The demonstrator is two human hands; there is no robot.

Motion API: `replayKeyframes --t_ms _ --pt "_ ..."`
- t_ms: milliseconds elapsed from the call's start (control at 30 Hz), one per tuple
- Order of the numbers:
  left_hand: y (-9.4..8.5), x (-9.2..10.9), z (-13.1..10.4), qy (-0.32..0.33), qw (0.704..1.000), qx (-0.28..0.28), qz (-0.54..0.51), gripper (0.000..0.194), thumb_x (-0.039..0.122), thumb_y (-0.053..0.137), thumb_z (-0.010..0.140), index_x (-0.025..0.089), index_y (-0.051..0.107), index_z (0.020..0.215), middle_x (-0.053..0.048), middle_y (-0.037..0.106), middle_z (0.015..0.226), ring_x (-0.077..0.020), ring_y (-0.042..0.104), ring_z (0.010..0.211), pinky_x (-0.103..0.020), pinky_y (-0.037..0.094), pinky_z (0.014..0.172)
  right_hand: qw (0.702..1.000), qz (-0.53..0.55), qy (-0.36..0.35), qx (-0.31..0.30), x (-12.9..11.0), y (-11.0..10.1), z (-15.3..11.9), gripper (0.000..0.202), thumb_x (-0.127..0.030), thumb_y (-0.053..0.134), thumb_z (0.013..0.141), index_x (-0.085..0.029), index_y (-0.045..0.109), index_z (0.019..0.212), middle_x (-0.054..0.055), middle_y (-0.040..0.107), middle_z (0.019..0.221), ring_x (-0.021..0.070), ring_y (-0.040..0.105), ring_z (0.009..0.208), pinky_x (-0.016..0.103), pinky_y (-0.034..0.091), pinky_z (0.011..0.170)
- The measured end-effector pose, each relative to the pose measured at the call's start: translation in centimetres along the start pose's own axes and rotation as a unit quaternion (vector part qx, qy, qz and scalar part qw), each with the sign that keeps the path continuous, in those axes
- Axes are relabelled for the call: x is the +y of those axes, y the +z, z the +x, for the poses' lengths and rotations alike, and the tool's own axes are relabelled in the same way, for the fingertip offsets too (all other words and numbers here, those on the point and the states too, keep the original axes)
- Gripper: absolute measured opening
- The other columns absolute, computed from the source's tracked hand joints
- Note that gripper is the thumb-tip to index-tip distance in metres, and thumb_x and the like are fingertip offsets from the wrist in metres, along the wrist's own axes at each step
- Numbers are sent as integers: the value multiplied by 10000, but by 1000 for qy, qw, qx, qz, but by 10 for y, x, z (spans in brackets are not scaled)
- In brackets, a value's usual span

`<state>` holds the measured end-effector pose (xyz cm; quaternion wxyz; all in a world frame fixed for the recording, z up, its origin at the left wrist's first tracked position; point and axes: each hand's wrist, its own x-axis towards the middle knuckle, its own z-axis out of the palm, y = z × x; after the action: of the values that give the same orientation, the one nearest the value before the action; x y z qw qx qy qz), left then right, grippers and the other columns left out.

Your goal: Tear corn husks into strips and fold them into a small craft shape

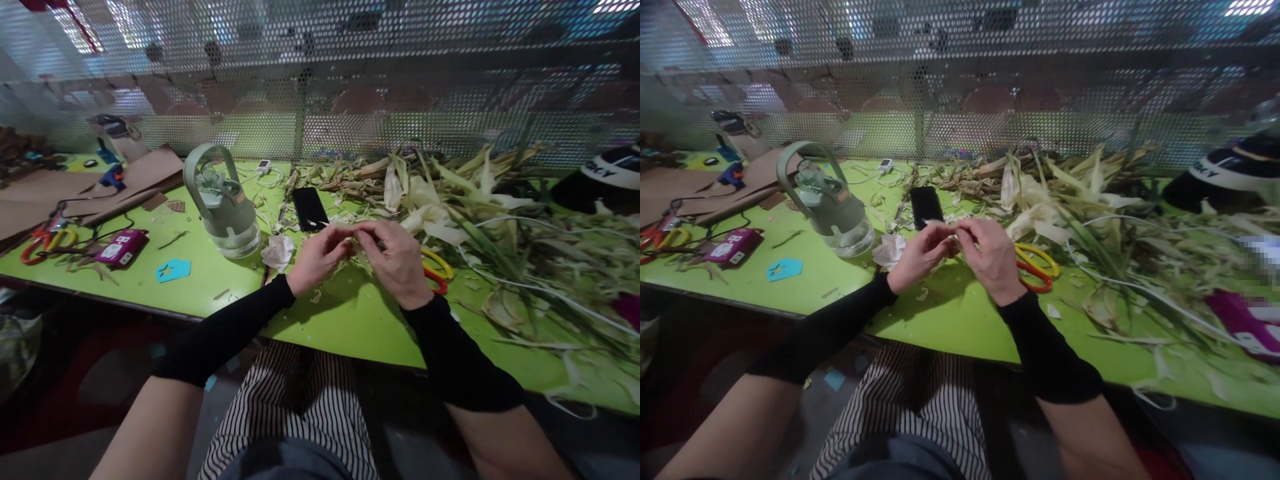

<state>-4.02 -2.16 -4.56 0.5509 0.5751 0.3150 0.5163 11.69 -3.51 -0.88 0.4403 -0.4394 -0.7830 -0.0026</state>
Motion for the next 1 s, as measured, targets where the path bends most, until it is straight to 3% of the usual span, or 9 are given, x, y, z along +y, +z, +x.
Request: replayKeyframes --t_ms 233,367,600,767,867,1000 --pt "-3 -3 3 18 1000 8 -4 125 210 625 941 142 620 1047 -36 700 938 -97 687 775 -249 566 782 1000 -20 -18 -10 1 1 0 174 -210 537 947 -230 697 1012 85 767 992 262 705 924 418 546 847" --pt "-4 -3 4 14 1000 9 -14 115 209 631 942 144 612 1035 -31 698 937 -86 677 761 -240 572 778 999 21 47 -5 2 1 0 207 -304 600 943 -214 660 1120 65 758 912 242 699 808 388 541 750" --pt "-5 -6 4 30 999 6 12 86 179 613 933 151 611 1014 -42 696 955 -100 676 799 -246 570 781 999 -35 11 -19 7 1 1 106 -247 546 926 -222 649 919 85 743 905 265 669 860 407 491 781" --pt "-5 -5 4 13 999 -12 40 121 219 595 947 149 604 1046 -50 700 956 -111 684 779 -255 558 757 997 -65 9 -27 8 2 1 206 -192 517 904 -224 675 1032 75 754 918 273 667 847 434 463 799" --pt "-6 -5 3 11 997 -20 77 118 226 596 948 159 611 1044 -56 720 972 -114 686 795 -253 553 778 996 -79 0 -45 9 3 1 169 -266 535 945 -230 695 985 90 764 940 297 669 907 462 450 838" --pt "-7 -5 3 9 995 -20 98 130 215 594 948 154 616 1061 -59 727 968 -113 686 787 -255 551 782 998 3 60 -22 10 2 3 149 -326 568 943 -215 667 941 91 749 916 261 664 831 409 487 756"
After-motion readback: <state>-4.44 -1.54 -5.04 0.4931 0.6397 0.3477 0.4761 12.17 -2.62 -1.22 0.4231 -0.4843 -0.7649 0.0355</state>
